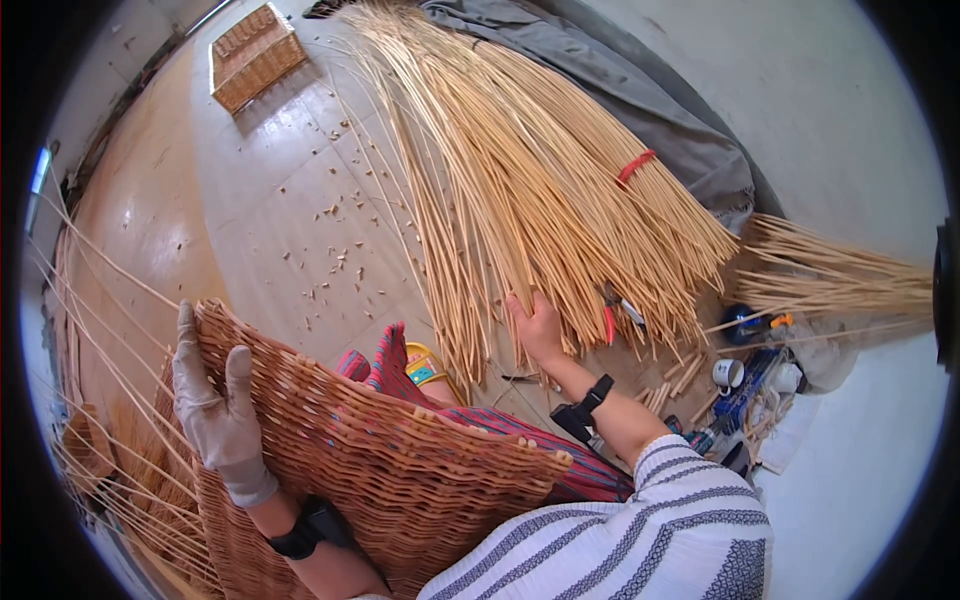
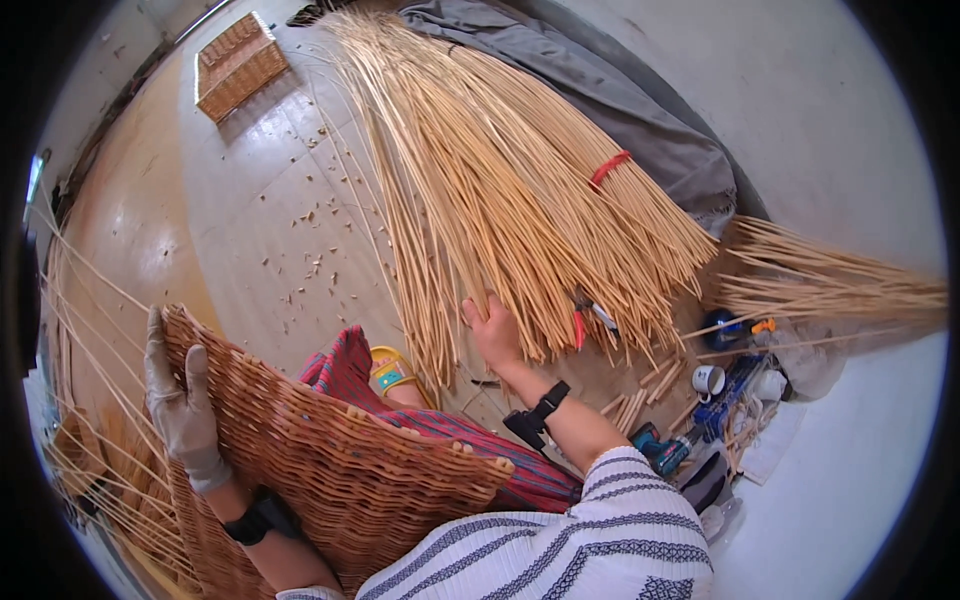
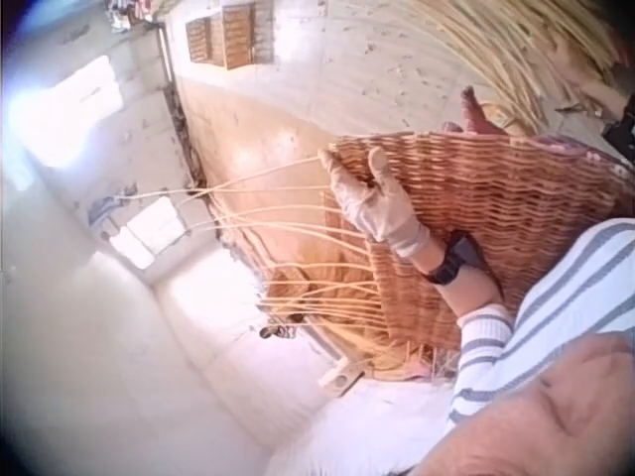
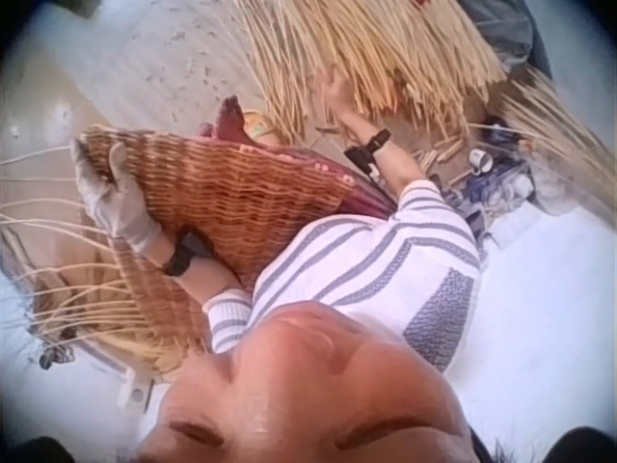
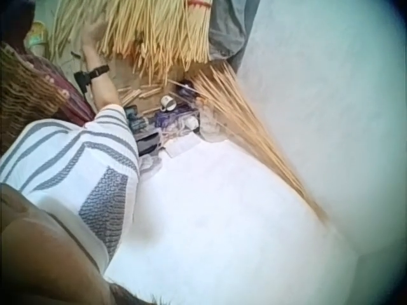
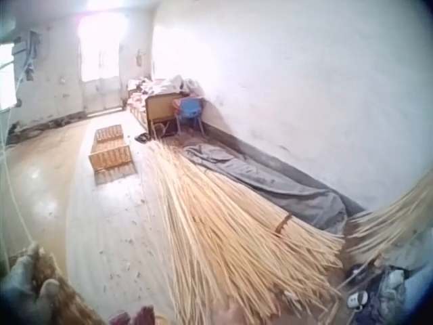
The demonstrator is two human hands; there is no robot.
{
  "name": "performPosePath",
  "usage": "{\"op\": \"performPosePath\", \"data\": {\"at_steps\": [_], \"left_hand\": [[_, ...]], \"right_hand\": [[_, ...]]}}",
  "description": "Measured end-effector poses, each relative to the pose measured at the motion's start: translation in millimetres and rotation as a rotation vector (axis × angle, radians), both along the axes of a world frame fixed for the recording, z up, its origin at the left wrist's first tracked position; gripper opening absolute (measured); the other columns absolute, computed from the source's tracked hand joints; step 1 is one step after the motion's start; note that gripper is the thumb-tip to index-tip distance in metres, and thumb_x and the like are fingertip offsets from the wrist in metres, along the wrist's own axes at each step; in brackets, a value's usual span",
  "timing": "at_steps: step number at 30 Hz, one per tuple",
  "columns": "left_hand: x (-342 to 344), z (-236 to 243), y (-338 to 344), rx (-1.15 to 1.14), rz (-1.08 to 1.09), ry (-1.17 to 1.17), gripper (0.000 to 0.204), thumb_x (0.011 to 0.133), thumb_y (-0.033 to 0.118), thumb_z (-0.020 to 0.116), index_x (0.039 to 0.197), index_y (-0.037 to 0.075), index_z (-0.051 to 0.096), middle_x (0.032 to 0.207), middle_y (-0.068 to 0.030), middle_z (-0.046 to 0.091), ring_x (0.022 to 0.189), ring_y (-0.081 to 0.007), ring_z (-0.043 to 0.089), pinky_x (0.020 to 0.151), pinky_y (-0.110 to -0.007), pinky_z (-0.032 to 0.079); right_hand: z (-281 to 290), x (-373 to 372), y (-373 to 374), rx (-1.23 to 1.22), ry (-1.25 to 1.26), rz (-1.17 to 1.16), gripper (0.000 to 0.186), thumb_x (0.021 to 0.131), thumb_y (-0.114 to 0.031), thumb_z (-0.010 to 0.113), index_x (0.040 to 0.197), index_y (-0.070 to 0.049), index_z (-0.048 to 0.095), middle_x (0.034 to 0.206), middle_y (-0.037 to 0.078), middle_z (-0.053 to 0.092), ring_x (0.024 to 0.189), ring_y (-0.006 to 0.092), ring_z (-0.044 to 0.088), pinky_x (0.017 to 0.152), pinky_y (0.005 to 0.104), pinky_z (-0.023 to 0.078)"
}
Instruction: The recorder is weaving and trimming wicker reed panels in a workshop environment.
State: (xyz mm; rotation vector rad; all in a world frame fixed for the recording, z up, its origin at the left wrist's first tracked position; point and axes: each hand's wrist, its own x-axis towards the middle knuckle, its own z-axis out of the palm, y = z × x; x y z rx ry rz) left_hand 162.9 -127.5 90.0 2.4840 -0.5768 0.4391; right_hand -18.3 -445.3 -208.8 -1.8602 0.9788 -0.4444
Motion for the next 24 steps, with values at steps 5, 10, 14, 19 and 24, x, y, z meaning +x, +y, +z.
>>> {"op": "performPosePath", "data": {"at_steps": [5, 10, 14, 19, 24], "left_hand": [[0.8, -0.6, -0.6, 0.005, -0.008, -0.018, 0.069, 0.102, 0.044, 0.07, 0.154, 0.001, 0.053, 0.147, -0.0211, 0.063, 0.135, -0.033, 0.06, 0.115, -0.042, 0.044], [4.7, -4.0, 0.5, 0.002, 0.009, -0.009, 0.069, 0.102, 0.046, 0.07, 0.155, 0.006, 0.053, 0.148, -0.0202, 0.062, 0.134, -0.0342, 0.06, 0.114, -0.043, 0.044], [6.5, -4.9, -1.5, -0.006, -0.012, -0.012, 0.069, 0.101, 0.047, 0.07, 0.156, 0.008, 0.053, 0.148, -0.0197, 0.063, 0.135, -0.0327, 0.06, 0.114, -0.043, 0.044], [5.9, -11.9, -3.7, -0.075, -0.024, 0.04, 0.07, 0.102, 0.046, 0.07, 0.155, 0.005, 0.052, 0.15, -0.0176, 0.062, 0.137, -0.0273, 0.058, 0.117, -0.04, 0.043], [9.9, -19.9, 5.0, -0.098, -0.008, 0.104, 0.07, 0.103, 0.041, 0.07, 0.158, 0.005, 0.049, 0.152, -0.0171, 0.059, 0.138, -0.0258, 0.056, 0.117, -0.039, 0.042]], "right_hand": [[52.2, -40.5, -16.9, -0.106, -0.062, 0.067, 0.036, 0.1, -0.035, 0.071, 0.118, -0.004, 0.07, 0.096, 0.021, 0.077, 0.092, 0.0426, 0.074, 0.074, 0.0482, 0.057], [89.7, -57.2, -13.6, -0.086, -0.19, 0.027, 0.024, 0.101, -0.026, 0.073, 0.115, -0.006, 0.072, 0.084, 0.011, 0.073, 0.075, 0.0218, 0.071, 0.071, 0.0364, 0.054], [76.8, -41.5, -19.2, -0.03, -0.197, 0.061, 0.024, 0.102, -0.026, 0.072, 0.115, -0.006, 0.071, 0.091, 0.012, 0.075, 0.083, 0.0218, 0.072, 0.075, 0.0362, 0.055], [-21.3, 21.8, -30.6, 0.031, -0.239, 0.103, 0.027, 0.096, -0.022, 0.074, 0.117, -0.005, 0.071, 0.096, 0.013, 0.076, 0.091, 0.0225, 0.074, 0.08, 0.0371, 0.056], [-109.0, 72.3, -36.8, 0.263, 0.238, 0.09, 0.043, 0.089, -0.025, 0.077, 0.126, -0.005, 0.07, 0.117, 0.021, 0.075, 0.111, 0.0367, 0.072, 0.097, 0.0437, 0.054]]}}
